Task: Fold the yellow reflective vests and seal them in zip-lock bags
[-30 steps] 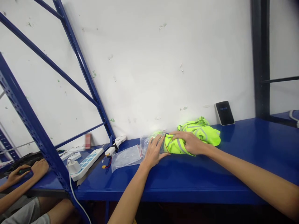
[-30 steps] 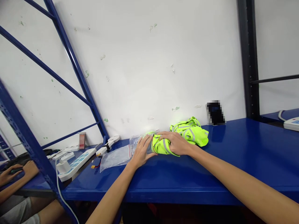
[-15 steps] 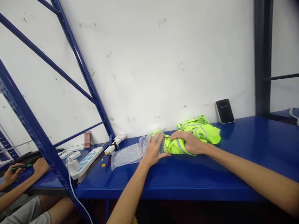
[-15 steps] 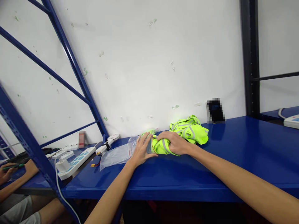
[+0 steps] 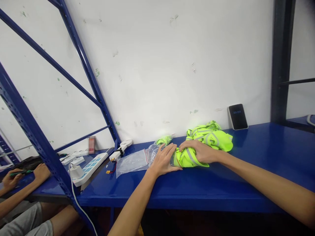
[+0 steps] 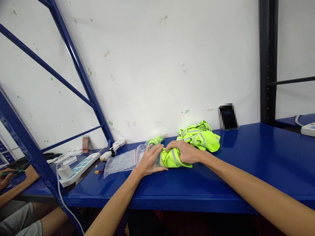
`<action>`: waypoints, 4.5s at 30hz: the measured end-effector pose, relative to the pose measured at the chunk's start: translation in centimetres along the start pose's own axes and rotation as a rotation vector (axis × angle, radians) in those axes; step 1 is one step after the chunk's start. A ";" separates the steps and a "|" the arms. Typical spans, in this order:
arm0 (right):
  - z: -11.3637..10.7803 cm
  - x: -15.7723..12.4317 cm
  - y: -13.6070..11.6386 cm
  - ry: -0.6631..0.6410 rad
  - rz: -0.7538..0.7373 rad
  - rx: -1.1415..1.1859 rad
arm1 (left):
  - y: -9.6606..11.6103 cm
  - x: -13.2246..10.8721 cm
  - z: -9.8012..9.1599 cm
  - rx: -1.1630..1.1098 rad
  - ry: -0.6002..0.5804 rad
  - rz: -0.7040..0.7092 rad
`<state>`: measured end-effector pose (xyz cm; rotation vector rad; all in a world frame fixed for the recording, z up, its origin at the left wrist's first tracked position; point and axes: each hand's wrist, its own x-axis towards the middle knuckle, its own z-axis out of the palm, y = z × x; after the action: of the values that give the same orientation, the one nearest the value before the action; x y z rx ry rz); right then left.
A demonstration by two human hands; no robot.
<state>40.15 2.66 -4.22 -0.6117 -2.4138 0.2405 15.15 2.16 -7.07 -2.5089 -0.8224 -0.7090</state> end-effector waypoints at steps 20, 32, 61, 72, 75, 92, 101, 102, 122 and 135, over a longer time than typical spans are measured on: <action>0.4 -0.1 -1.4 0.000 0.022 -0.081 | 0.7 0.6 -0.7 0.062 -0.072 0.030; 0.8 0.6 -1.0 0.086 0.103 0.005 | 1.1 0.8 0.0 0.025 -0.075 -0.042; -0.3 0.0 -0.9 -0.206 0.160 0.318 | 0.3 1.9 -0.1 -0.240 -0.207 -0.166; 2.5 0.4 -0.6 0.133 0.165 0.181 | -0.7 1.9 -3.4 -0.314 -0.415 -0.192; 2.1 0.3 -1.3 0.113 0.109 0.125 | -1.5 2.5 -4.1 -0.280 -0.426 -0.171; 3.7 0.4 -0.5 0.279 -0.101 -0.096 | 0.5 6.1 -3.8 -0.046 -0.391 -0.085; -0.2 -0.7 -1.2 0.095 0.098 0.256 | -0.8 3.2 -3.6 -0.137 -0.361 -0.131; -0.6 -0.5 -0.8 0.050 0.131 0.277 | -0.6 3.0 -3.6 -0.150 -0.351 -0.110; 2.3 1.5 2.1 -0.166 0.116 0.484 | 4.9 4.4 -0.8 -0.113 -0.118 -0.029; 3.5 1.7 1.8 0.048 0.148 0.195 | 1.7 4.3 0.9 -0.245 0.272 -0.318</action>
<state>37.46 5.04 -6.60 -0.6978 -2.2676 0.5115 19.49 3.17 -5.67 -2.4310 -1.1006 -1.2963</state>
